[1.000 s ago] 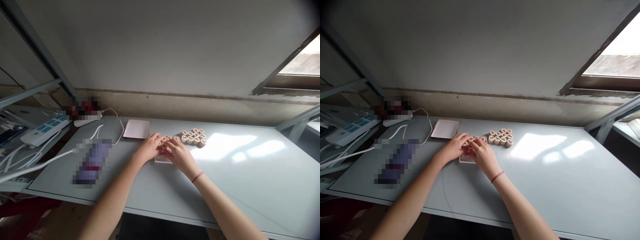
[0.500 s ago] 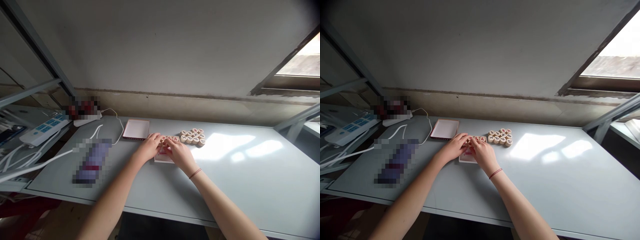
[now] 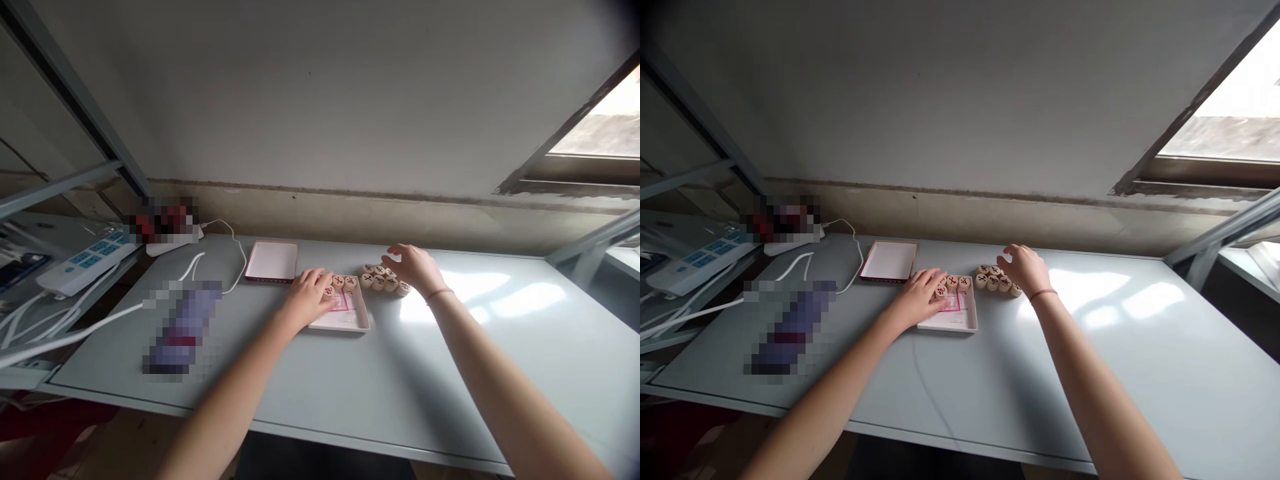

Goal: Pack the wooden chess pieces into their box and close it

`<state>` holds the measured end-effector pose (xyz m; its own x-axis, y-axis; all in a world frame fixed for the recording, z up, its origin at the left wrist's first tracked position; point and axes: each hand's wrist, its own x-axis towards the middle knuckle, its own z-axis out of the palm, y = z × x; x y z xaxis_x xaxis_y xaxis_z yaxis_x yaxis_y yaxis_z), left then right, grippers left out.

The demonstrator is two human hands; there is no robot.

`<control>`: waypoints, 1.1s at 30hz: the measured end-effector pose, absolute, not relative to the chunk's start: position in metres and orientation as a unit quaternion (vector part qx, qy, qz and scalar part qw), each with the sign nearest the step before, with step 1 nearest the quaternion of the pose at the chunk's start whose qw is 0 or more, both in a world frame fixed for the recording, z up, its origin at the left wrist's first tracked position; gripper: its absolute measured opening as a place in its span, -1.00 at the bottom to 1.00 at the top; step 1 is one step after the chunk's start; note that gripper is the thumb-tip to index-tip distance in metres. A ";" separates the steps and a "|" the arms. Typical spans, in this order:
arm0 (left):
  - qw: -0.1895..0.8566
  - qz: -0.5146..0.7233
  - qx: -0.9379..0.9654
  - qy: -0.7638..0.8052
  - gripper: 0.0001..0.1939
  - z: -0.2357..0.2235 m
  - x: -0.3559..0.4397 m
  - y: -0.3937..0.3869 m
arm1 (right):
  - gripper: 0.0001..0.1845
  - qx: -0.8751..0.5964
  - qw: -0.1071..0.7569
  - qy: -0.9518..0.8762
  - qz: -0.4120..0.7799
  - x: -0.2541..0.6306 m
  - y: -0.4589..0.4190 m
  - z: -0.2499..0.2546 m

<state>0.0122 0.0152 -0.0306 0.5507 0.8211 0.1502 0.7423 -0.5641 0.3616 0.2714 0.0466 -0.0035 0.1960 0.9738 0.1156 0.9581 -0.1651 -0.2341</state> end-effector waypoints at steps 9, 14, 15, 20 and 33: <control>0.084 0.169 0.883 0.430 -0.56 -0.037 0.012 0.015 | -0.63 -0.762 -0.009 -0.623 0.178 0.276 0.080 0.004; 0.086 0.169 0.885 0.424 -0.55 -0.038 0.011 0.014 | -0.65 -0.768 -0.023 -0.615 0.178 0.276 0.084 0.006; 0.088 0.170 0.885 0.424 -0.55 -0.039 0.011 0.014 | -0.65 -0.768 -0.025 -0.615 0.175 0.276 0.085 0.006; 0.087 0.163 0.886 0.425 -0.54 -0.040 0.010 0.013 | -0.65 -0.769 -0.007 -0.616 0.174 0.276 0.084 0.007; 0.135 0.367 0.847 0.361 -0.59 -0.010 0.025 -0.005 | -0.46 -0.556 0.380 -0.591 0.444 0.206 -0.013 0.031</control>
